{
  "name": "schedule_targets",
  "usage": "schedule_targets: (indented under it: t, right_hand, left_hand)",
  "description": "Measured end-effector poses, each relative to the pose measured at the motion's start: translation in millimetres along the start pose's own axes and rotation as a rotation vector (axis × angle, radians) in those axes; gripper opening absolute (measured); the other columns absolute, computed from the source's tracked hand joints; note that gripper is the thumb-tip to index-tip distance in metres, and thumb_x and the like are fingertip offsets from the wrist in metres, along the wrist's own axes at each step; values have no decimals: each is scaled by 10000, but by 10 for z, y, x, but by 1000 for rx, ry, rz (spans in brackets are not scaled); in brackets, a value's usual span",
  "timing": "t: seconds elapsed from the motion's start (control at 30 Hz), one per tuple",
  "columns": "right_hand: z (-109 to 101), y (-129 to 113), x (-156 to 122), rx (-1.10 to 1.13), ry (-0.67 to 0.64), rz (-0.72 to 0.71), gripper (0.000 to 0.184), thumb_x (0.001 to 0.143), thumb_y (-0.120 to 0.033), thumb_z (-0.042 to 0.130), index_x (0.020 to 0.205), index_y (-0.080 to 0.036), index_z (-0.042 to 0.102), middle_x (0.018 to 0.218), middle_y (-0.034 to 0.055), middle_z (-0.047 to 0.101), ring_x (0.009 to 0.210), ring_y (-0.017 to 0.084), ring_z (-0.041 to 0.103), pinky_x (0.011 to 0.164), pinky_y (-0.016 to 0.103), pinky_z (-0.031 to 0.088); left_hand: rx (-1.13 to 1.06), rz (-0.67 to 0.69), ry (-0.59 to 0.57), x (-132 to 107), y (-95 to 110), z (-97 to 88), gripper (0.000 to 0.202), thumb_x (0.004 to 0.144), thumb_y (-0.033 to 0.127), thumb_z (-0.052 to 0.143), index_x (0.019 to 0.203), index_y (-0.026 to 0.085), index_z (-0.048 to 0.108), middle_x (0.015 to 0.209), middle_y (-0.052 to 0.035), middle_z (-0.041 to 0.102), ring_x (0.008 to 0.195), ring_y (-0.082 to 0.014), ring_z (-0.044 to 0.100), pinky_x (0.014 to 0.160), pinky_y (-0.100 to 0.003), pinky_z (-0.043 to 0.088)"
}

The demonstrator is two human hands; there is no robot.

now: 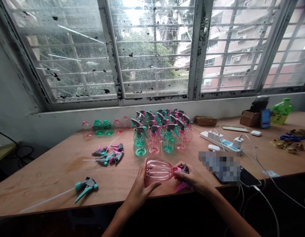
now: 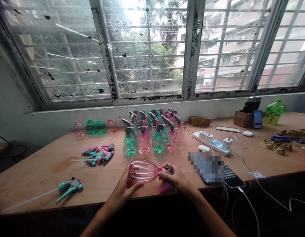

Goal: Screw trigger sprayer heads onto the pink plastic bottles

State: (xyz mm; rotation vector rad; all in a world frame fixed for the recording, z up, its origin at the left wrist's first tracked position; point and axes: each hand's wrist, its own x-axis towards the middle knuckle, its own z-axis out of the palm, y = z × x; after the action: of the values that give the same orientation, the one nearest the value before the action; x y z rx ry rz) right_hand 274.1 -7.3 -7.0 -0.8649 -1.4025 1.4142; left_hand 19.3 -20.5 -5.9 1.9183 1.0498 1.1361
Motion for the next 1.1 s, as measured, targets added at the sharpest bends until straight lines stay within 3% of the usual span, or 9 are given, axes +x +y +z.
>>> schedule_targets:
  t: [0.1,0.23,0.37,0.5,0.67,0.73,0.93,1.1]
  right_hand:
    - [-17,48,15,17,-6,-6,427,766,-525,804,882,-167,602,708,1,674,596,133,569,560,240,395]
    - [-42,116,26,30,-18,-36,400,786,-488,807,908,-166,603,705,-5,671,604,130,565,569,239,397]
    - [-53,147,35,-9,-25,-34,402,774,-460,830,928,-164,606,664,-26,643,581,115,535,546,223,371]
    - [-48,148,45,26,-25,-49,395,793,-475,809,927,-163,608,703,-5,672,603,122,560,570,231,398]
    - [-38,134,42,45,-31,-48,391,794,-486,803,895,-165,604,723,8,689,609,124,572,579,234,415]
    - [-34,122,36,29,-27,-47,397,787,-492,806,890,-164,607,709,3,683,601,121,570,576,231,414]
    - [-17,77,24,-5,-24,-33,442,738,-517,833,867,-165,599,684,-3,674,569,118,560,549,226,406]
    - [-21,87,31,39,-30,-33,411,772,-504,812,874,-168,598,711,7,694,595,126,580,568,232,426]
  left_hand:
    - [-7,9,21,-3,-30,0,910,872,316,722,1580,327,151,1446,-99,495,1293,-299,526,1155,-471,358]
    - [-81,-19,19,1,-69,-10,965,822,326,781,1578,307,182,1547,-110,408,1408,-332,417,1208,-473,272]
    - [-274,-87,-48,15,-55,-38,892,863,370,738,1574,230,218,1511,-156,464,1389,-353,456,1174,-489,349]
    - [-333,-115,-83,15,-37,-58,933,846,335,760,1581,260,191,1502,-148,483,1396,-351,455,1181,-511,342]
    - [-386,-86,-89,5,-37,-58,1010,825,306,774,1584,355,108,1635,-89,300,1476,-330,338,1218,-498,273]
    - [-396,-98,-95,8,-17,-61,1047,807,319,792,1587,345,94,1648,-86,277,1484,-334,320,1222,-484,270]
    - [-483,-164,-126,33,38,-91,996,826,414,766,1592,250,151,1534,-150,456,1376,-346,477,1185,-487,327]
    - [-475,-160,-109,26,-5,-119,1084,749,316,850,1584,310,159,1319,-115,587,1272,-310,549,1127,-482,384]
